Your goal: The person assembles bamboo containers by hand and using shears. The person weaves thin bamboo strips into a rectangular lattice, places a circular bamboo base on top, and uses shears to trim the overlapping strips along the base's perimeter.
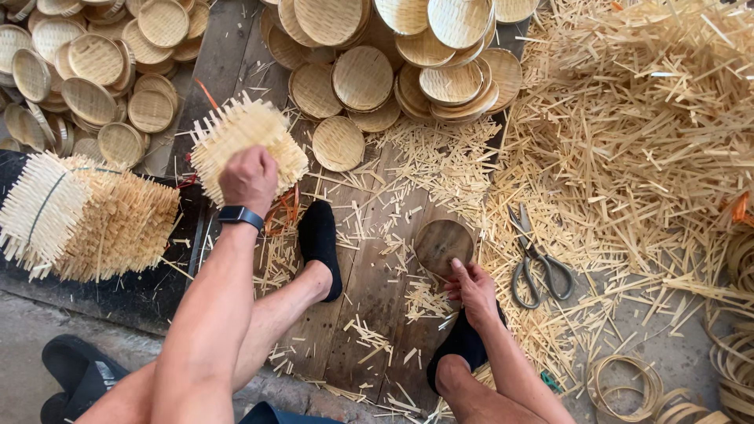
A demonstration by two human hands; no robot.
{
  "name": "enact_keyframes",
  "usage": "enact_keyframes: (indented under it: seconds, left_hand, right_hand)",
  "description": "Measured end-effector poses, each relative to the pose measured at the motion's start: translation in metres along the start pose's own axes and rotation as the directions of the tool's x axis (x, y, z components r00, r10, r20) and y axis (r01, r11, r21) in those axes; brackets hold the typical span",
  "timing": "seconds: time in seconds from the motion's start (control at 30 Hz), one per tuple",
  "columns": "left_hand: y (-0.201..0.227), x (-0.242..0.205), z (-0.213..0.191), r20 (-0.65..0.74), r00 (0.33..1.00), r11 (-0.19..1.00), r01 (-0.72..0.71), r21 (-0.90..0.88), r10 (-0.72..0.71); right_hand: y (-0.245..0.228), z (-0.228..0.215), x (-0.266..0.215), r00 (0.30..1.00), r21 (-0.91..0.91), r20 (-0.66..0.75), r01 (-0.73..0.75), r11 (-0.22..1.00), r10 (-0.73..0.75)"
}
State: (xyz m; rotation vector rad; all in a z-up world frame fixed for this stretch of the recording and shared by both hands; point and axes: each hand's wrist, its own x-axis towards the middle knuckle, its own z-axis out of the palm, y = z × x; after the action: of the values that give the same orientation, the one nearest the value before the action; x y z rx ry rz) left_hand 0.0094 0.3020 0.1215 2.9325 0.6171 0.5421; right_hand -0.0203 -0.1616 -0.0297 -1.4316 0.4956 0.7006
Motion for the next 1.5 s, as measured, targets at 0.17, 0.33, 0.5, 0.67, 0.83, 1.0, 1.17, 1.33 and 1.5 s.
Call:
enact_keyframes:
  seconds: [0.17, 0.33, 0.5, 0.67, 0.83, 1.0, 1.17, 1.33, 1.5]
  left_hand:
    - [0.088, -0.021, -0.027, -0.347, 0.849, 0.867, -0.472, -0.160, 0.399]
    - [0.205, -0.134, 0.007, -0.083, 0.504, 0.429, -0.801, -0.417, 0.860]
    - [0.215, -0.188, 0.037, 0.088, 0.486, 0.456, -0.721, -0.521, 0.870]
    - [0.203, -0.160, 0.079, 0.266, 0.943, 0.835, -0.023, -0.550, 0.201]
    - [0.177, -0.140, 0.142, 0.823, 0.568, 0.216, 0.802, -0.557, 0.017]
    - [0.170, -0.151, 0.159, 0.803, 0.595, 0.153, 0.792, -0.592, 0.028]
    - [0.173, -0.152, 0.156, 0.799, 0.602, 0.188, 0.786, -0.589, -0.016]
    - [0.169, -0.156, 0.153, 0.788, 0.615, 0.141, 0.778, -0.613, 0.030]
    - [0.156, -0.152, 0.153, 0.787, 0.606, 0.286, 0.779, -0.558, -0.114]
  right_hand:
    - [-0.003, -0.016, -0.004, 0.933, -0.203, -0.171, 0.281, 0.938, -0.316]
    - [-0.037, -0.037, -0.005, 0.934, 0.677, 0.284, -0.035, 0.735, -0.216]
    - [-0.038, -0.028, 0.006, 0.984, 0.218, 0.057, 0.152, 0.964, -0.168]
    - [-0.045, -0.023, 0.014, 0.991, 0.014, -0.088, 0.098, 0.995, -0.097]
    - [-0.050, -0.021, 0.010, 0.985, -0.129, -0.134, 0.087, 0.988, -0.105]
    - [-0.037, -0.022, 0.024, 0.969, -0.113, -0.138, 0.192, 0.975, -0.206]
    - [-0.023, -0.025, 0.024, 0.966, -0.037, -0.140, 0.212, 0.976, -0.215]
    - [0.023, -0.081, 0.023, 0.895, 0.108, -0.348, 0.334, 0.936, -0.279]
    - [0.075, -0.238, -0.034, 0.430, -0.660, -0.677, 0.004, 0.751, -0.597]
